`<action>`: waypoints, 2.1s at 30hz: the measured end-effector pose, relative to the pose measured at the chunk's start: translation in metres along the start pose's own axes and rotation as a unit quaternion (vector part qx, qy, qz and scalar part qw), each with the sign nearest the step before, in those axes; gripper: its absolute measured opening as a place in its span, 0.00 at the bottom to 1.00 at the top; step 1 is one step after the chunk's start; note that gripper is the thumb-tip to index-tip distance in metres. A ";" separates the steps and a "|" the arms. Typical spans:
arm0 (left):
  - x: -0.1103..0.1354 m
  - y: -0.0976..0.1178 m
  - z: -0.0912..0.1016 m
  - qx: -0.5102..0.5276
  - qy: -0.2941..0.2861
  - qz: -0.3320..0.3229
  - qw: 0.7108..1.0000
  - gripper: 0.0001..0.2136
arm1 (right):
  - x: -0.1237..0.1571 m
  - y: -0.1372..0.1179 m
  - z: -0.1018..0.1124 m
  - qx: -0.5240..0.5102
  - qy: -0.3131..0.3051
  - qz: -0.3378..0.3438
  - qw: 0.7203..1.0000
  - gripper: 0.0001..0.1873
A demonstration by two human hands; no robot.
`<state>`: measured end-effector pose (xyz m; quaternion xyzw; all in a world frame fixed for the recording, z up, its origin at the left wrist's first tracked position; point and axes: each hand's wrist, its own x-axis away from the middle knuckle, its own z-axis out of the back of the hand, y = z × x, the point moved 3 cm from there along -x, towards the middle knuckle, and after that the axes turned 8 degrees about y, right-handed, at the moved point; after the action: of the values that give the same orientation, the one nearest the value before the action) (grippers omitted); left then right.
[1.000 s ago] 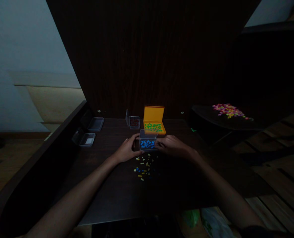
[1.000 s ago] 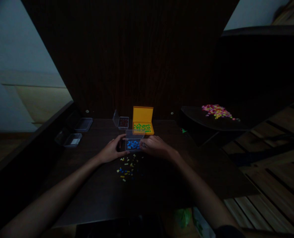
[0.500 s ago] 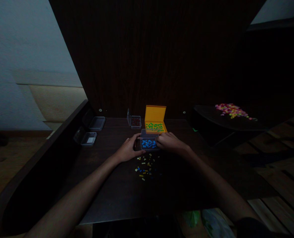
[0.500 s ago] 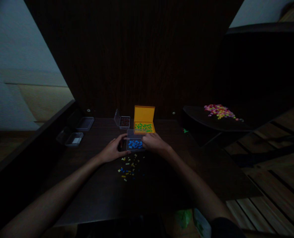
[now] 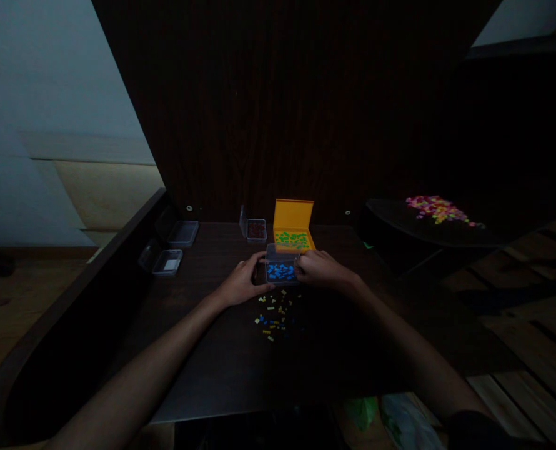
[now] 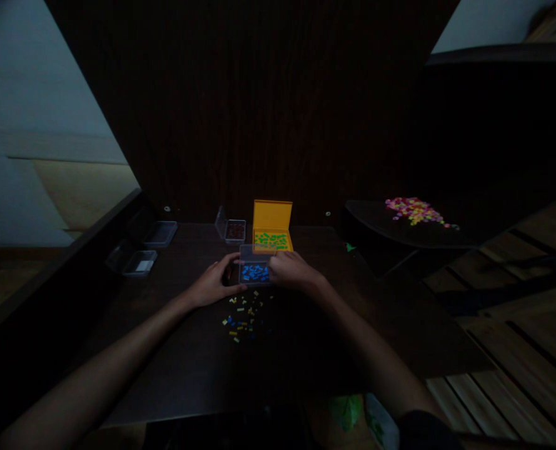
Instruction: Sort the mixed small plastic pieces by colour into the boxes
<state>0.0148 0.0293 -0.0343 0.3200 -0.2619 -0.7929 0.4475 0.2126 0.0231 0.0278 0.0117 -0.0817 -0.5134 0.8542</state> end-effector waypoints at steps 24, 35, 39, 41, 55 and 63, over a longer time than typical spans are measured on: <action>0.000 0.005 0.002 -0.013 -0.006 0.000 1.000 0.36 | -0.002 -0.003 -0.001 0.005 -0.009 0.010 1.000 0.18; 0.000 0.004 0.001 0.002 -0.006 -0.009 1.000 0.36 | 0.003 0.001 0.006 0.008 0.017 0.001 1.000 0.18; 0.000 0.003 0.001 0.008 -0.007 -0.006 1.000 0.36 | 0.005 0.000 0.011 -0.003 -0.017 0.011 1.000 0.16; 0.000 0.002 0.001 0.003 -0.005 -0.001 1.000 0.36 | 0.005 -0.002 0.012 -0.008 -0.024 0.012 1.000 0.15; 0.001 0.004 0.001 -0.003 -0.005 0.005 1.000 0.36 | -0.012 -0.002 0.005 -0.007 -0.049 0.004 0.999 0.15; 0.000 0.006 0.002 -0.004 -0.008 0.001 1.000 0.36 | -0.008 0.006 0.011 -0.045 -0.030 0.004 0.999 0.13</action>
<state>0.0164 0.0268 -0.0292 0.3116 -0.2631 -0.7960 0.4474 0.2123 0.0335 0.0386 -0.0426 -0.0836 -0.5134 0.8530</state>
